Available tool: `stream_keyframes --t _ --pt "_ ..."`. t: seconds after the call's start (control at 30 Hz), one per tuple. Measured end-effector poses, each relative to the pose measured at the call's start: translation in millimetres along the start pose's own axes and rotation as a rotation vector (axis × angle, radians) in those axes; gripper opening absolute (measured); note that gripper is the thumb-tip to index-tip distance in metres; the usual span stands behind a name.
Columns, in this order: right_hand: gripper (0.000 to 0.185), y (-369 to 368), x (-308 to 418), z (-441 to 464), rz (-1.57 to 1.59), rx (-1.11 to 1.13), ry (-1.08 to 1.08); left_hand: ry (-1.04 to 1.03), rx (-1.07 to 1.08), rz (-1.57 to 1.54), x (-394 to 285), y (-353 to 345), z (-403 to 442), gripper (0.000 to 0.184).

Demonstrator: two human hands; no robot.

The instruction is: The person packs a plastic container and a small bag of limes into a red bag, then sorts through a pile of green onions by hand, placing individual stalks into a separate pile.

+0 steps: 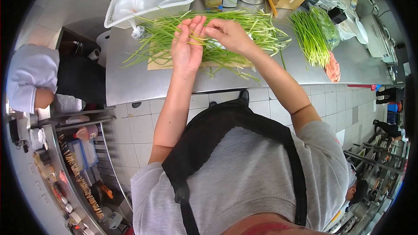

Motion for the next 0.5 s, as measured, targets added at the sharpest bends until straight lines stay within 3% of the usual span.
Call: stream_keyframes --t 0.1,0.23,0.3,0.5 --pt "0.027 5 24 2 -0.181 -0.144 0.191 -0.01 0.02 0.037 -2 -4 -1 0.014" --pt "0.03 -12 46 2 -0.349 0.013 0.185 0.029 0.02 0.113 0 -11 -2 0.016" --pt "0.032 -18 60 -5 -0.387 -0.157 0.387 0.06 0.006 0.106 1 -13 -5 0.017" --pt "0.029 -29 44 -9 -0.399 -0.167 0.312 0.164 -0.003 0.158 9 -12 -9 0.019"
Point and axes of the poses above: each hand's wrist, its own z-axis towards the middle knuckle, its own y-axis out of the back of the hand, x = y × z, the point moved 8 cm from there along z, towards the middle knuckle, and after that the axes turned 8 degrees about x, right-handed, at the moved point
